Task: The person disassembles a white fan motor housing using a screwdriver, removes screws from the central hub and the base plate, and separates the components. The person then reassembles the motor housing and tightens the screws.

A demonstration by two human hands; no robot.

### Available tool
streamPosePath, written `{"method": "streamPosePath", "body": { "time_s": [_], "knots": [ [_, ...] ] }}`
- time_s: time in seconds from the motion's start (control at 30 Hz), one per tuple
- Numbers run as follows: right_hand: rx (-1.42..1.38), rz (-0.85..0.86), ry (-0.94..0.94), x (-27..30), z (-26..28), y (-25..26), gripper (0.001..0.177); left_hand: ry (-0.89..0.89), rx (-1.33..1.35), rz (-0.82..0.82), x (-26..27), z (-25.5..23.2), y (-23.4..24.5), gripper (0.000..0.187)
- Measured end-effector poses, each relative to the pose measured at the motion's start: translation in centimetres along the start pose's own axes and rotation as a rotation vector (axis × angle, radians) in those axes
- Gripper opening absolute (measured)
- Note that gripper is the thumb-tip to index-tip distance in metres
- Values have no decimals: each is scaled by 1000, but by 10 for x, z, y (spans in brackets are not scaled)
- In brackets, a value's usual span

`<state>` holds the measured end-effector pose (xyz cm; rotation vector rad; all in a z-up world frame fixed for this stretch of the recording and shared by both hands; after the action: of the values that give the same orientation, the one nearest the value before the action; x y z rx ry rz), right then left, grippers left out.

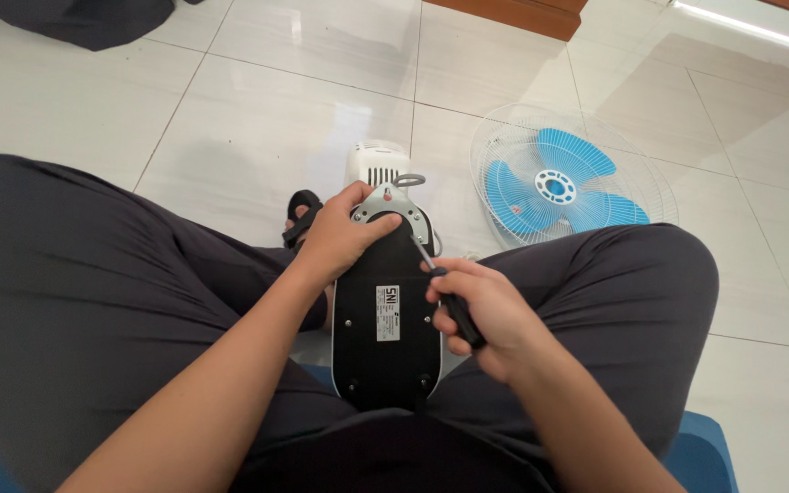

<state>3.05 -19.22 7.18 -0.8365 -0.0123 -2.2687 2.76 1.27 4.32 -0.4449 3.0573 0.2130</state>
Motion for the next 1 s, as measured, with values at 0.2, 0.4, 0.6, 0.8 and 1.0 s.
{"method": "streamPosePath", "body": {
  "time_s": [0.2,0.4,0.6,0.8,1.0],
  "knots": [
    [54,-54,-75,14,6,4,29,104,-300,-8,-2,-10,5,50],
    [120,-82,-87,8,9,0,28,103,-293,-28,3,-11,3,57],
    [152,-90,-146,12,10,2,32,44,-272,-27,1,-8,0,54],
    [213,-164,-257,37,-7,14,34,-76,-128,-142,6,-5,0,38],
    [140,-192,-398,69,-51,20,34,10,46,-130,8,6,-3,28]
  ]
}}
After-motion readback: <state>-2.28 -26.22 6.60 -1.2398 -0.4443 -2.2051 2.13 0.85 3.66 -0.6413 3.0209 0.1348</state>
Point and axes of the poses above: each hand's wrist, its own x-axis away from the middle knuckle, its own y-axis out of the back of the hand, z = x × y, the point moved 9 cm from there along -x, towards the middle knuckle, and after that the axes turned 9 degrees about z, right-handed, at the moved point
